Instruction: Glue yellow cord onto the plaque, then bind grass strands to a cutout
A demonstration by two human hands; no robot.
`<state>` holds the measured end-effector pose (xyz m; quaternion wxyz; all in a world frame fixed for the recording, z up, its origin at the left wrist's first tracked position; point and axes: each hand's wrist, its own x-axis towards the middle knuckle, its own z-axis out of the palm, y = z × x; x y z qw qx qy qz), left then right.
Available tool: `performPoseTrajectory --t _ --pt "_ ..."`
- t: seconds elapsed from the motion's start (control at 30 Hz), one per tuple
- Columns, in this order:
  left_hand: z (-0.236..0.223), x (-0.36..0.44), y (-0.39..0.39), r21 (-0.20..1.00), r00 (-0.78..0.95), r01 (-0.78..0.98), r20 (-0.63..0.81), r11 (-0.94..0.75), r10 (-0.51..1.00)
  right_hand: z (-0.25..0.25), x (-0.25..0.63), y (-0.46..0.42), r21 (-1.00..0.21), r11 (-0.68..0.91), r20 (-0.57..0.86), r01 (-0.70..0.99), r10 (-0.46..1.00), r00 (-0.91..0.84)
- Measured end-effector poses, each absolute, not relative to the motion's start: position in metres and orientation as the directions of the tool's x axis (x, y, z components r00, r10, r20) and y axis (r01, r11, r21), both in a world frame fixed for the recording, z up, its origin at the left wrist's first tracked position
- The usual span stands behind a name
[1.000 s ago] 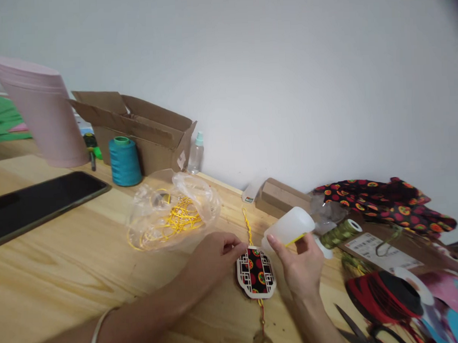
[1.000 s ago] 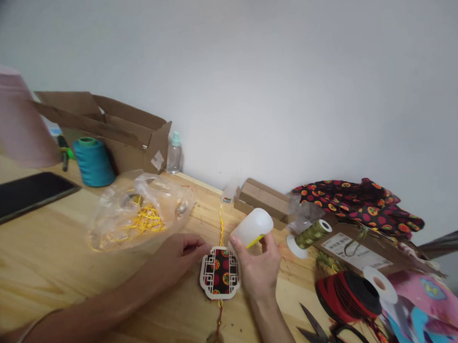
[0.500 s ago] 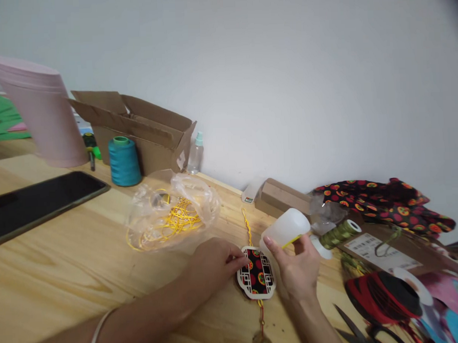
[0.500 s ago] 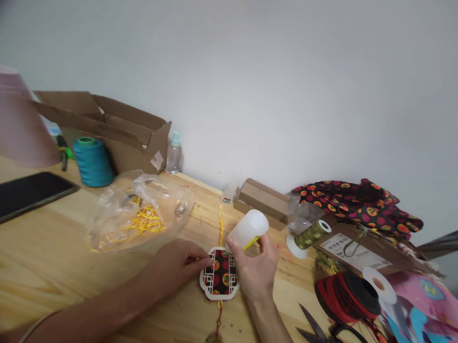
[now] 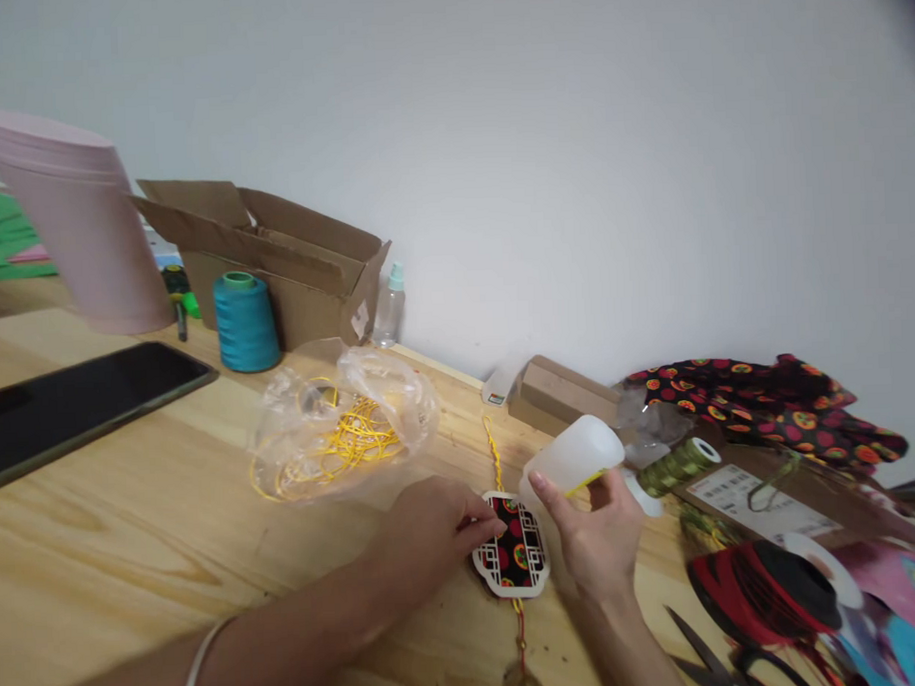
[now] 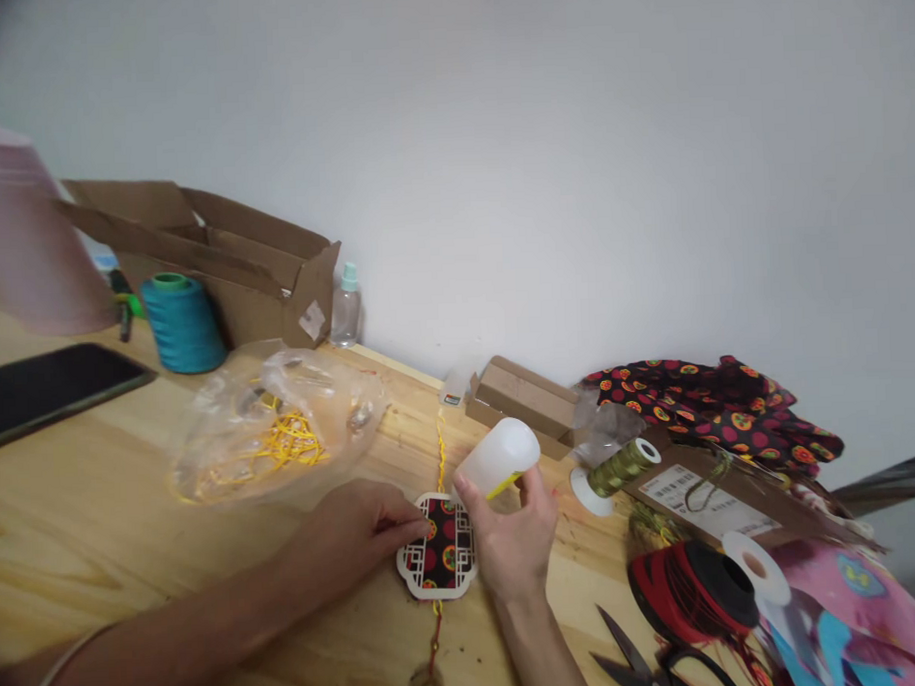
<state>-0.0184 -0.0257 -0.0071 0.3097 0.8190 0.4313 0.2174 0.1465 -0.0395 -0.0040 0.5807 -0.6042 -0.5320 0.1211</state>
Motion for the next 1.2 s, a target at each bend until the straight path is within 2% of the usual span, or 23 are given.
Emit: performPoseTrajectory --t 0.23,0.6,0.83,1.2 --pt "-0.0112 -0.0177 -0.0257 0.655 0.55 0.587 0.108 -0.476 0.828 -0.0058 0.1448 -0.0379 -0.82 0.25 0.484 0.515 0.783 0.392" --pt "-0.0092 -0.0177 -0.026 0.677 0.533 0.584 0.097 -0.448 0.841 -0.0032 0.1485 -0.0386 -0.827 0.235 0.485 0.511 0.759 0.435" --pt "-0.0078 -0.0168 -0.0257 0.671 0.531 0.592 0.092 -0.446 0.842 -0.0032 0.1465 -0.0378 -0.803 0.235 0.493 0.547 0.779 0.388" --pt "-0.0105 -0.0177 -0.0261 0.664 0.533 0.598 0.089 -0.449 0.842 -0.0056 0.1488 -0.0377 -0.84 0.246 0.468 0.484 0.779 0.417"
